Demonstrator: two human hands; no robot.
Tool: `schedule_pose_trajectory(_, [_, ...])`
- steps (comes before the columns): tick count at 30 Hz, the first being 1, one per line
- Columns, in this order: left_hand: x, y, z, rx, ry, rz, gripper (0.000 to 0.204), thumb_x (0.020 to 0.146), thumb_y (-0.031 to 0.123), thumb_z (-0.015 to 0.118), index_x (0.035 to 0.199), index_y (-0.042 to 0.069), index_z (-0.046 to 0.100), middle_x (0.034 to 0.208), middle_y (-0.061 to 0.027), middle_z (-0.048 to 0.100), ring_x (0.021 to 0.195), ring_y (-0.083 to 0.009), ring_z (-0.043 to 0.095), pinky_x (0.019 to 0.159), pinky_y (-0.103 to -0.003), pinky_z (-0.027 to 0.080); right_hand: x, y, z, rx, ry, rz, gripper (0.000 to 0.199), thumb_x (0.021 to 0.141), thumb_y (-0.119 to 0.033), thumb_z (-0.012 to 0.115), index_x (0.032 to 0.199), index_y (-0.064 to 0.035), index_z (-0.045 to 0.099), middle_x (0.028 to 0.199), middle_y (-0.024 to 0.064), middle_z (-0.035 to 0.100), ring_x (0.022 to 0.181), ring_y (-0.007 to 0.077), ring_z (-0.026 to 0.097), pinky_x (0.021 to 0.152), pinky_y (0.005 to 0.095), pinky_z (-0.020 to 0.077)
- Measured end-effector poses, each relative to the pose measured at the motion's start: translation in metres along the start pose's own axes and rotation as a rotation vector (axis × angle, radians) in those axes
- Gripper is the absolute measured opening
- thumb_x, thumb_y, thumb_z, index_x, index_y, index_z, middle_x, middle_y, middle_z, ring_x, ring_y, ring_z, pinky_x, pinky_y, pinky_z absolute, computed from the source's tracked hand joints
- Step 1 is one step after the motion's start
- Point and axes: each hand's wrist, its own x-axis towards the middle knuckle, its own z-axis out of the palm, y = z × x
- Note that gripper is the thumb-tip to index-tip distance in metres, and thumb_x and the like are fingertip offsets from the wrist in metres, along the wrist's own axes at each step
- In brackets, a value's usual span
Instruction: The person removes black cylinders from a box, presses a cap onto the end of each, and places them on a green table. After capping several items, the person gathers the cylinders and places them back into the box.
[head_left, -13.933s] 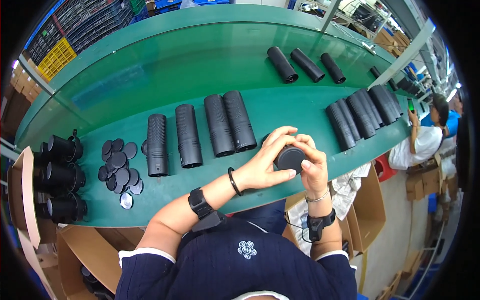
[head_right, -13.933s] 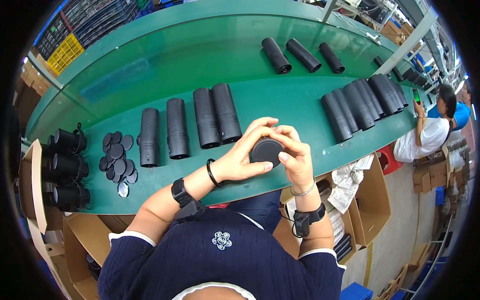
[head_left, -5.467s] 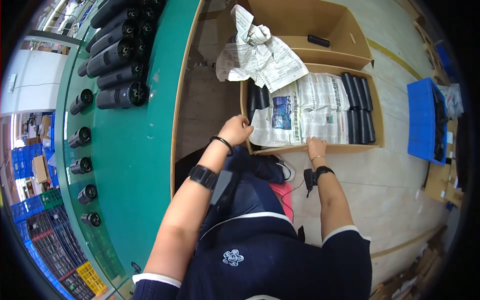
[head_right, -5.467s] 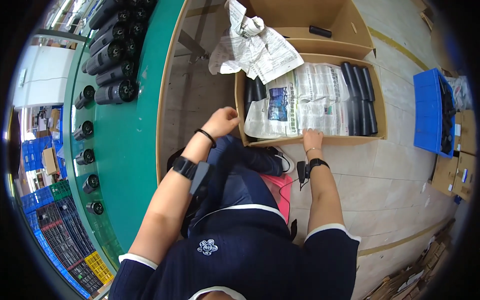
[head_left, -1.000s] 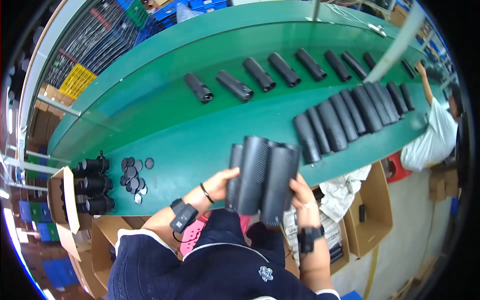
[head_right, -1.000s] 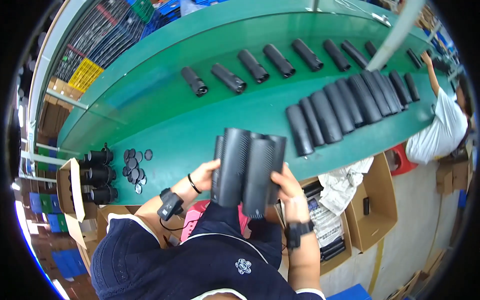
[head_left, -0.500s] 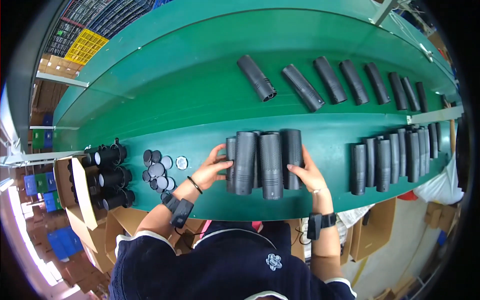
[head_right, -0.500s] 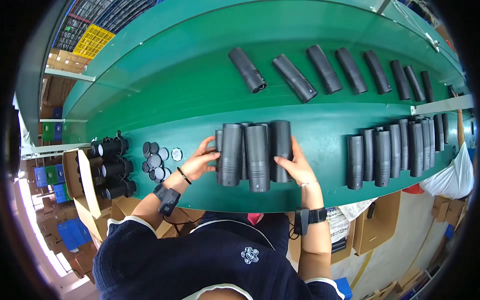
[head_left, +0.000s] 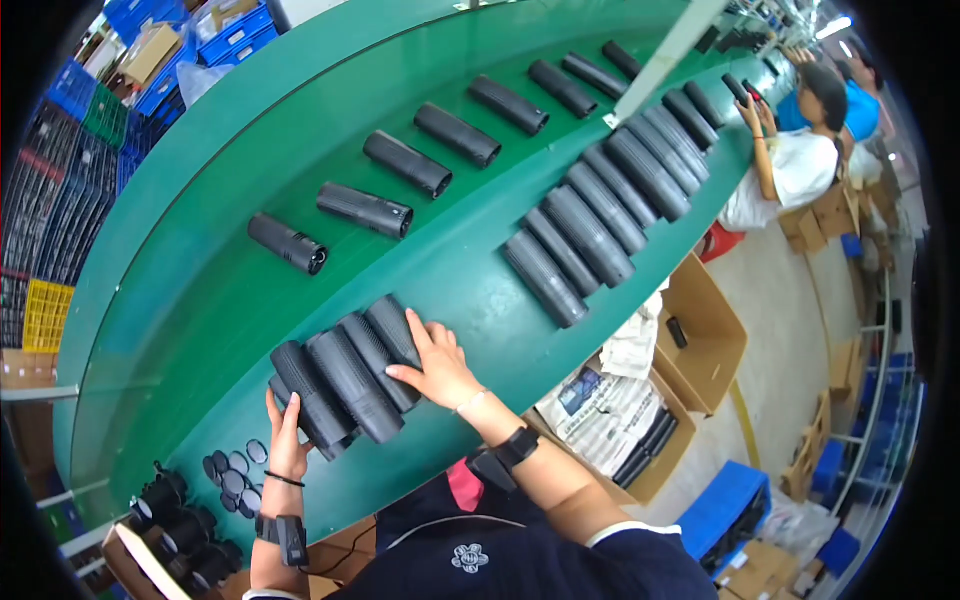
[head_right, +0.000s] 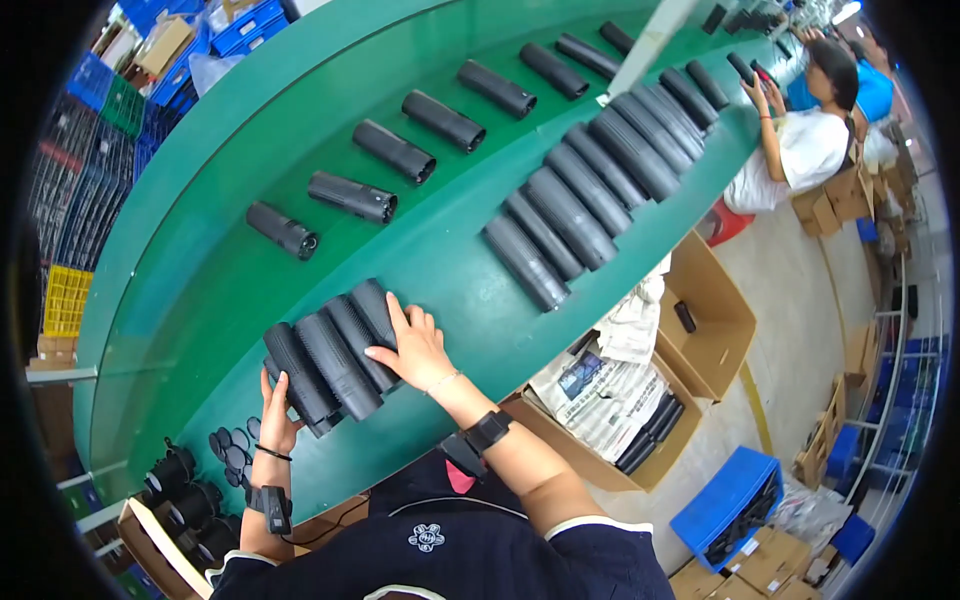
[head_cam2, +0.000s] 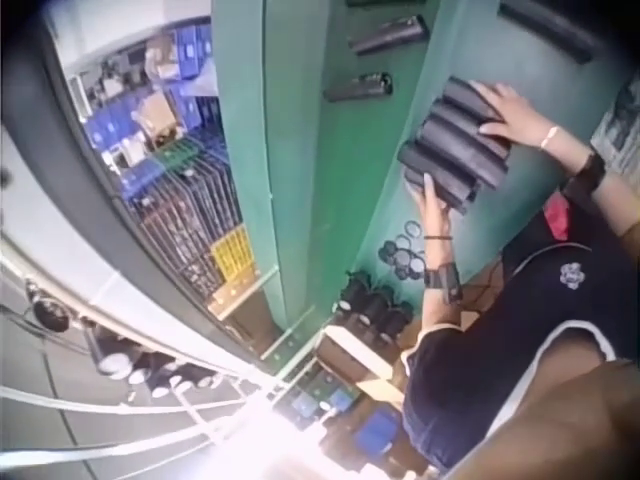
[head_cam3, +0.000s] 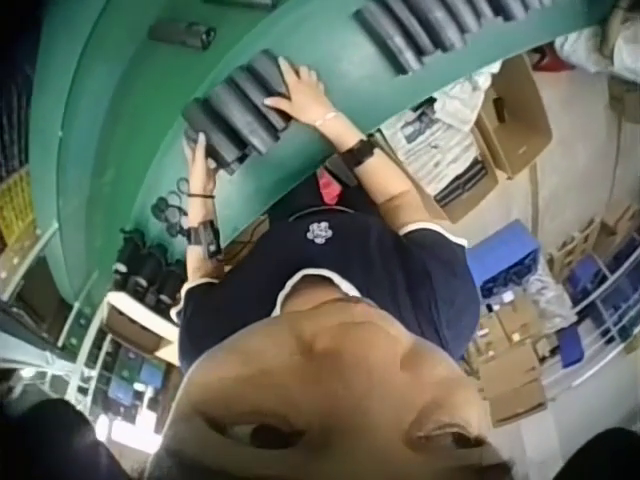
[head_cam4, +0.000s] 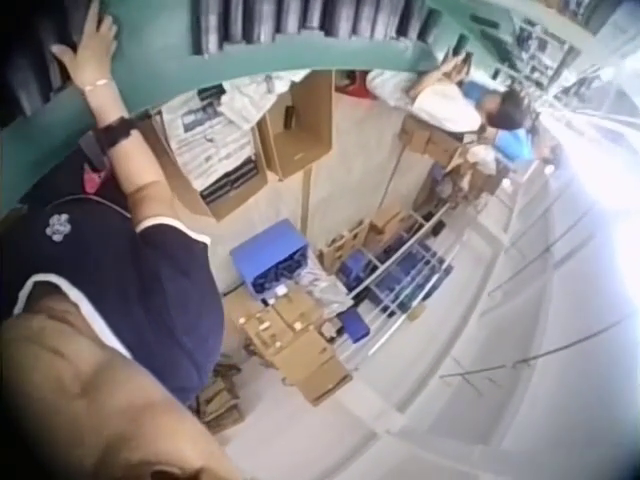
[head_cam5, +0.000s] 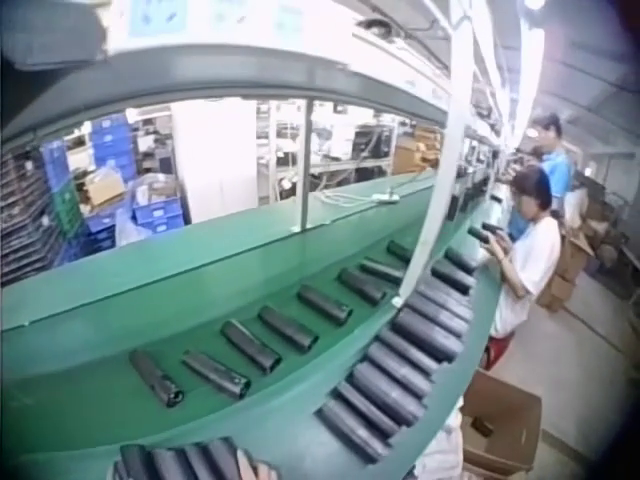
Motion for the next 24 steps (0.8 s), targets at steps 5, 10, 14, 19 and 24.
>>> schedule_pose_trajectory(5, [0.006,0.000,0.004,0.014,0.008,-0.020,0.101,0.084,0.054,0.063,0.151,0.025,-0.006,0.155,-0.0090,0.016,0.140,-0.0329,0.020,0.094,-0.072,0.024,0.001,0.023,-0.014,0.260,0.022,-0.049,0.081,0.082,-0.035,0.068,0.145,-0.0042,0.029,0.131,0.0275,0.045,0.120,0.0404,0.042,0.104,0.0441,0.0345])
schedule_pose_trajectory(10, [0.017,-0.005,0.004,-0.054,0.023,-0.004,0.096,0.083,0.056,0.063,0.151,0.023,0.004,0.155,-0.0064,0.018,0.138,-0.0305,0.025,0.096,-0.069,0.028,-0.007,0.036,-0.023,0.198,0.099,-0.037,0.075,0.084,-0.036,0.067,0.144,-0.0060,0.034,0.132,0.0231,0.045,0.120,0.0398,0.042,0.105,0.0442,0.0340])
schedule_pose_trajectory(14, [0.026,-0.012,-0.003,-0.043,0.043,-0.036,0.089,0.083,0.057,0.063,0.149,0.021,0.014,0.151,-0.0060,0.027,0.134,-0.0282,0.033,0.097,-0.064,0.032,-0.013,0.055,-0.016,0.310,0.177,-0.168,0.067,0.086,-0.034,0.064,0.140,-0.0040,0.038,0.129,0.0206,0.049,0.119,0.0368,0.044,0.102,0.0433,0.0367])
schedule_pose_trajectory(19, [0.053,-0.030,-0.034,-0.127,-0.110,0.006,0.070,0.089,0.054,0.055,0.142,0.013,0.035,0.140,-0.0068,0.046,0.125,-0.0266,0.047,0.104,-0.047,0.038,-0.082,0.086,-0.058,0.664,0.401,-0.290,0.030,0.089,-0.025,0.062,0.100,0.0023,0.065,0.089,0.0126,0.066,0.087,0.0249,0.060,0.081,0.0353,0.0471])
schedule_pose_trajectory(24, [0.032,-0.010,-0.015,-0.162,-0.171,-0.165,0.071,0.090,0.058,0.050,0.142,0.011,0.037,0.142,-0.0064,0.045,0.128,-0.0258,0.045,0.108,-0.044,0.034,-0.169,0.274,-0.007,0.884,0.700,0.669,0.024,0.089,-0.019,0.059,0.082,0.0015,0.067,0.072,0.0072,0.064,0.065,0.0102,0.058,0.062,0.0233,0.0469])
